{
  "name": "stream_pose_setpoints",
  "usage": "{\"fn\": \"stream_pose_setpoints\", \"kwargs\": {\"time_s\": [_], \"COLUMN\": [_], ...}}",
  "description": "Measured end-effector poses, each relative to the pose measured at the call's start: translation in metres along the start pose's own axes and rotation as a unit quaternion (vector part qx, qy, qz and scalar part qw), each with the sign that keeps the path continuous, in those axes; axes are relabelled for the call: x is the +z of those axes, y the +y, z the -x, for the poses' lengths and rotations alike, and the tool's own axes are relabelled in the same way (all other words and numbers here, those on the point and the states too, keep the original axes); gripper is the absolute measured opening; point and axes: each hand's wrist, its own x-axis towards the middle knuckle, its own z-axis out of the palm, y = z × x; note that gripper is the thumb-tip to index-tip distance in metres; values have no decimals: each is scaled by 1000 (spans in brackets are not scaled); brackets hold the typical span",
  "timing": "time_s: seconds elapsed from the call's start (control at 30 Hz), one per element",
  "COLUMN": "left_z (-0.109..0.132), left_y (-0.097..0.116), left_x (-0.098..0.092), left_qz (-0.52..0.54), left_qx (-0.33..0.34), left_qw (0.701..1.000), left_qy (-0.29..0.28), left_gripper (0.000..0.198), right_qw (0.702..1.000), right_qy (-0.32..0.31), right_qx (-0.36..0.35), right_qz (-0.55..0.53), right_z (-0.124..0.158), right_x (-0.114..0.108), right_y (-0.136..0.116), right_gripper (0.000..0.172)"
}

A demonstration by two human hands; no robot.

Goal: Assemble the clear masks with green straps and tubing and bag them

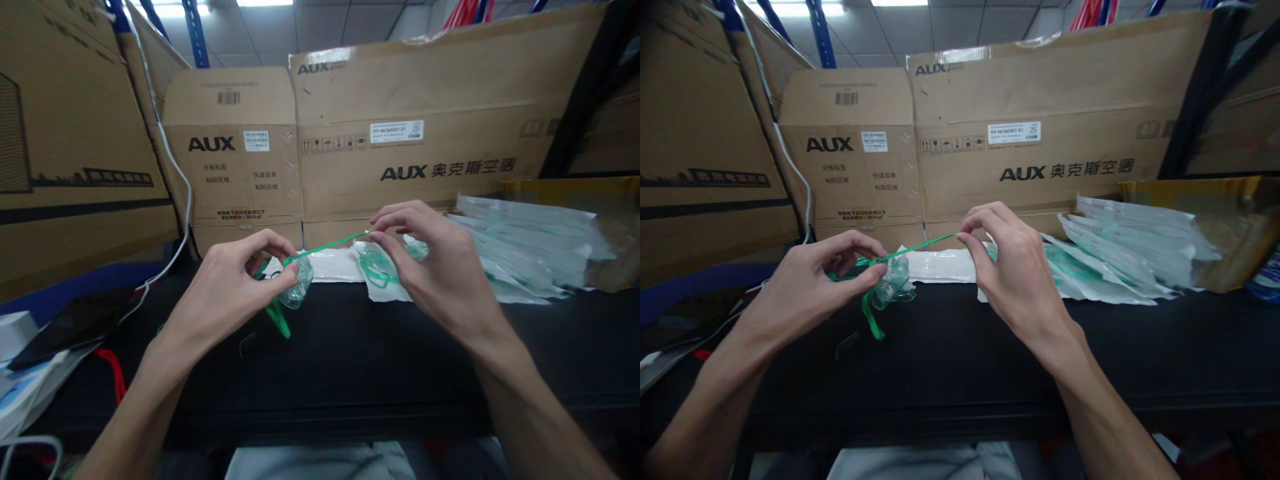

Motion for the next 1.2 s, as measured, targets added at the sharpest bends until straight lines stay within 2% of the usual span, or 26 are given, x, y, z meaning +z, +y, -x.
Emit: {"fn": "stream_pose_setpoints", "kwargs": {"time_s": [0.13,0.23,0.3,0.43,0.5,0.63,0.7,0.77,0.87,0.97,1.03,1.1,1.13,1.2], "left_z": [-1,-1,-1,-2,-2,-1,-2,-4,-6,-4,-3,-5,-8,-18], "left_y": [-1,0,1,6,12,23,24,19,5,-15,-30,-45,-52,-69], "left_x": [2,6,9,16,19,23,23,19,5,-14,-23,-27,-26,-21], "left_qz": [23,52,88,196,244,312,345,356,308,237,201,140,89,-40], "left_qx": [10,18,13,-4,-7,-43,-73,-101,-126,-132,-141,-157,-164,-161], "left_qw": [1000,998,996,980,969,949,935,928,940,951,954,966,977,986], "left_qy": [-8,-6,-1,24,37,28,23,29,74,148,171,147,107,-23], "left_gripper": [21,22,24,27,27,29,29,31,38,33,31,34,36,40], "right_qw": [996,974,958,934,923,900,896,905,919,921,918,914,913,911], "right_qy": [-24,-84,-102,-94,-125,-199,-186,-151,-96,-66,-59,-51,-45,-32], "right_qx": [33,60,100,210,241,220,201,192,190,202,215,222,224,222], "right_qz": [-77,-200,-247,-274,-272,-319,-349,-349,-331,-327,-327,-334,-339,-345], "right_z": [1,2,2,4,5,6,5,4,3,2,1,0,-1,-2], "right_x": [2,4,6,14,18,20,19,17,14,12,10,9,8,7], "right_y": [-10,-21,-24,-20,-18,-21,-24,-25,-19,-12,-9,-9,-10,-11], "right_gripper": [6,10,16,34,39,27,25,30,39,42,40,40,40,41]}}
